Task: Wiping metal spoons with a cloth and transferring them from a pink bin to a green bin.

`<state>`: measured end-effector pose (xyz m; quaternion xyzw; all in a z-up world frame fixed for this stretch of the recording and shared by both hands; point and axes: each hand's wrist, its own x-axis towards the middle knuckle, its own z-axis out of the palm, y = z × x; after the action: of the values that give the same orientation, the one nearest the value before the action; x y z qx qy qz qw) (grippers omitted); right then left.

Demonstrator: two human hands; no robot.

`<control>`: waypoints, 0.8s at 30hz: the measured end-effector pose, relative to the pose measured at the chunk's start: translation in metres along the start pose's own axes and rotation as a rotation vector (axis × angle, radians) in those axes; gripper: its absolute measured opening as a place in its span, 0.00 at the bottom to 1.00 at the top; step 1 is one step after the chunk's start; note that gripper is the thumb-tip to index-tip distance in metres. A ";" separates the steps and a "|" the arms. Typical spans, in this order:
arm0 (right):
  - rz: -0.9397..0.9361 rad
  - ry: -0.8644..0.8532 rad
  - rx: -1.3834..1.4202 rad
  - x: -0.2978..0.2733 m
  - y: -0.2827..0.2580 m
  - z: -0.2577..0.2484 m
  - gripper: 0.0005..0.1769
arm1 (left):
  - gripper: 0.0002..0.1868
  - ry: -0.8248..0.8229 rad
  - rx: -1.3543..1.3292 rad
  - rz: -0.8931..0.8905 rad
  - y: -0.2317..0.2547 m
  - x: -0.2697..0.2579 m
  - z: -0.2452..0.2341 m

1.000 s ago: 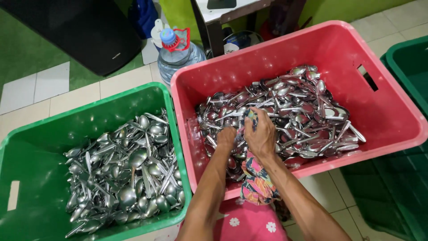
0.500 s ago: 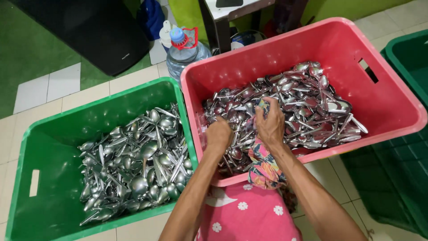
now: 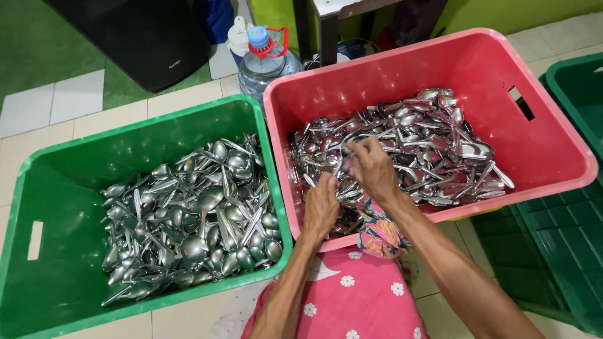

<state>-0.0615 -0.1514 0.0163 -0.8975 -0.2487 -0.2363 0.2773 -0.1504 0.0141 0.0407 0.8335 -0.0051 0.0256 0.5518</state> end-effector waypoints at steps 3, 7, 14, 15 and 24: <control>0.062 0.046 -0.062 0.001 0.001 -0.007 0.12 | 0.16 -0.051 0.055 0.002 0.004 -0.001 0.000; -0.041 -0.002 0.061 -0.004 0.004 0.003 0.11 | 0.15 -0.033 0.045 0.001 0.009 0.001 -0.003; 0.117 0.136 -0.040 0.004 0.001 -0.017 0.12 | 0.15 -0.097 0.007 -0.006 -0.001 -0.003 0.002; 0.118 0.196 -0.014 0.004 0.000 -0.020 0.12 | 0.16 -0.091 -0.024 -0.022 0.000 -0.003 0.001; 0.104 0.093 -0.170 -0.006 0.018 0.000 0.11 | 0.14 -0.119 0.015 0.072 -0.017 -0.003 0.011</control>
<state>-0.0553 -0.1660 0.0059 -0.9175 -0.1676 -0.2834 0.2232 -0.1526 0.0104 0.0206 0.8369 -0.0679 -0.0041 0.5431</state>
